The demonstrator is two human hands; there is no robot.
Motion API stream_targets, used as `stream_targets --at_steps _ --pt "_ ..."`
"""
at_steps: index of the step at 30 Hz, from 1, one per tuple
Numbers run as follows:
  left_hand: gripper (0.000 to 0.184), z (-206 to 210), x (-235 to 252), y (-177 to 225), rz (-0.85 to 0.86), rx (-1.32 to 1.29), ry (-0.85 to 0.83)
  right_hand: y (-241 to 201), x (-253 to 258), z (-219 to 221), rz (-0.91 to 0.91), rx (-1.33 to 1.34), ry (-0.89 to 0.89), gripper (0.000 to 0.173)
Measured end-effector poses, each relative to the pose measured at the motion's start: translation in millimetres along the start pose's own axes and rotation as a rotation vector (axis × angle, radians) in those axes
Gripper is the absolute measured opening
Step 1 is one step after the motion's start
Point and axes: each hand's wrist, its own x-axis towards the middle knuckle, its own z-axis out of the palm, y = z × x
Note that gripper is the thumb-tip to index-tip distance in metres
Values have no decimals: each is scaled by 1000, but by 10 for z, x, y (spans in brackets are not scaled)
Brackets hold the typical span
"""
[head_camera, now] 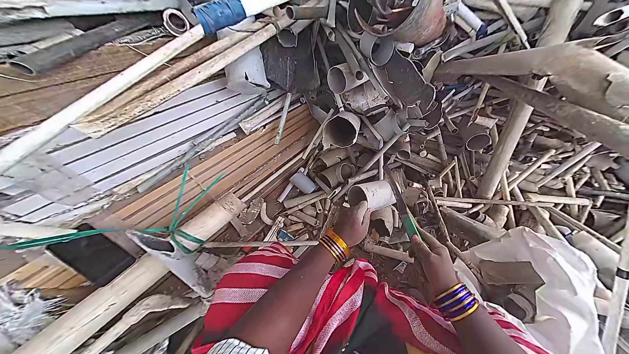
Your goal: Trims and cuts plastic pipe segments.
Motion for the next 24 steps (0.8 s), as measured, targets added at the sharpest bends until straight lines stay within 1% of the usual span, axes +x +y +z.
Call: stream_targets --at_steps 1,2,4,5,6,7,9,10,13,14,15,17,18,19,21,22,23,24 --pt "38 12 -11 37 9 21 -21 -25 7 -5 45 27 32 39" --pt "38 26 -14 64 14 45 -40 -36 -33 14 38 37 19 39" --pt "39 54 -2 80 -6 68 -78 -12 -157 88 -71 11 -83 41" --pt "40 82 -5 69 -11 54 -70 3 -183 105 -93 6 -103 42" --pt "40 104 -15 62 -13 48 -65 19 -165 93 -69 16 -93 41" --pt "40 104 -26 67 -13 46 -72 18 -109 67 0 50 -54 39" --pt "38 125 -30 86 29 49 -49 -5 25 19 122 111 58 38" --pt "37 139 -34 100 44 52 -43 -6 27 20 119 115 66 38" --pt "37 143 -9 109 27 61 -101 11 -155 93 -85 21 -89 40" --pt "37 155 -6 94 27 62 -104 12 -164 87 -96 14 -100 40" --pt "38 156 -20 87 30 67 -111 12 -133 68 -46 39 -76 39" --pt "37 163 -29 85 72 82 -95 -23 0 10 113 110 23 37" --pt "37 171 -31 92 85 99 -106 -40 19 -12 142 110 44 37" --pt "37 164 -25 102 81 127 -135 -50 -13 -5 116 93 22 37" --pt "38 135 7 119 35 171 -220 -44 -133 30 -24 6 -86 39" --pt "39 128 16 121 14 192 -249 -29 -158 44 -50 -8 -103 39" --pt "39 129 12 117 11 215 -257 -11 -146 47 -21 8 -86 38" --pt "39 128 9 116 21 235 -252 -15 -103 38 52 40 -51 37"
